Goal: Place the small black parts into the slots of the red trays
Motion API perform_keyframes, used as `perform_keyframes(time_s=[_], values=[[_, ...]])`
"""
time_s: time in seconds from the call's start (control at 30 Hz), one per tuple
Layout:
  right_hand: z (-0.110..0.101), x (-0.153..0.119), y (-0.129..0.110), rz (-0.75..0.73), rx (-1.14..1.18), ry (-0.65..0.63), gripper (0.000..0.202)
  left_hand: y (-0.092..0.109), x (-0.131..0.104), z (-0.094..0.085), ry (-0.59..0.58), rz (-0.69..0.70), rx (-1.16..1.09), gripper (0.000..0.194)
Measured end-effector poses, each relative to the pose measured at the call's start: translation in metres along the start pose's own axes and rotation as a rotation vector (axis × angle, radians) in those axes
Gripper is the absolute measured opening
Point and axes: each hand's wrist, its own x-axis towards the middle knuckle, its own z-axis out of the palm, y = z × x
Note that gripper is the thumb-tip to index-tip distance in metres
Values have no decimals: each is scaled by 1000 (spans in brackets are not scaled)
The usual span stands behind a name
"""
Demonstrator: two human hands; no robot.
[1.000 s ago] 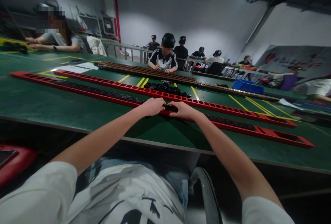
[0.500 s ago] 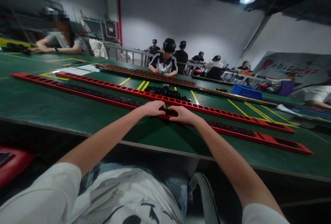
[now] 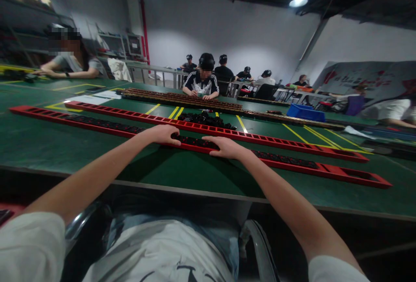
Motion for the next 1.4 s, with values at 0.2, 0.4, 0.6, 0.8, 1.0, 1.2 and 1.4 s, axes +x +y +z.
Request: perform_keyframes(time_s=[0.2,0.4,0.6,0.8,1.0,1.2,1.4], values=[[11,6,-13,-32,-86,8,64,-28,-27,11,78,-88,86,56],[13,13,-15,30,-134,-2,56,-20,-25,14,117,-86,106,58],[13,17,-13,10,-155,-42,57,-18,-27,15,138,-106,101,57],[17,13,-13,-21,-172,27,56,-16,-29,13,118,-104,118,55],[17,9,-10,52,-92,67,63,-17,-28,13,119,-98,118,55],[16,10,-7,-3,-95,53,40,-20,-27,16,158,-100,98,59],[14,8,-9,2,-88,49,38,-20,-27,15,162,-119,78,58]])
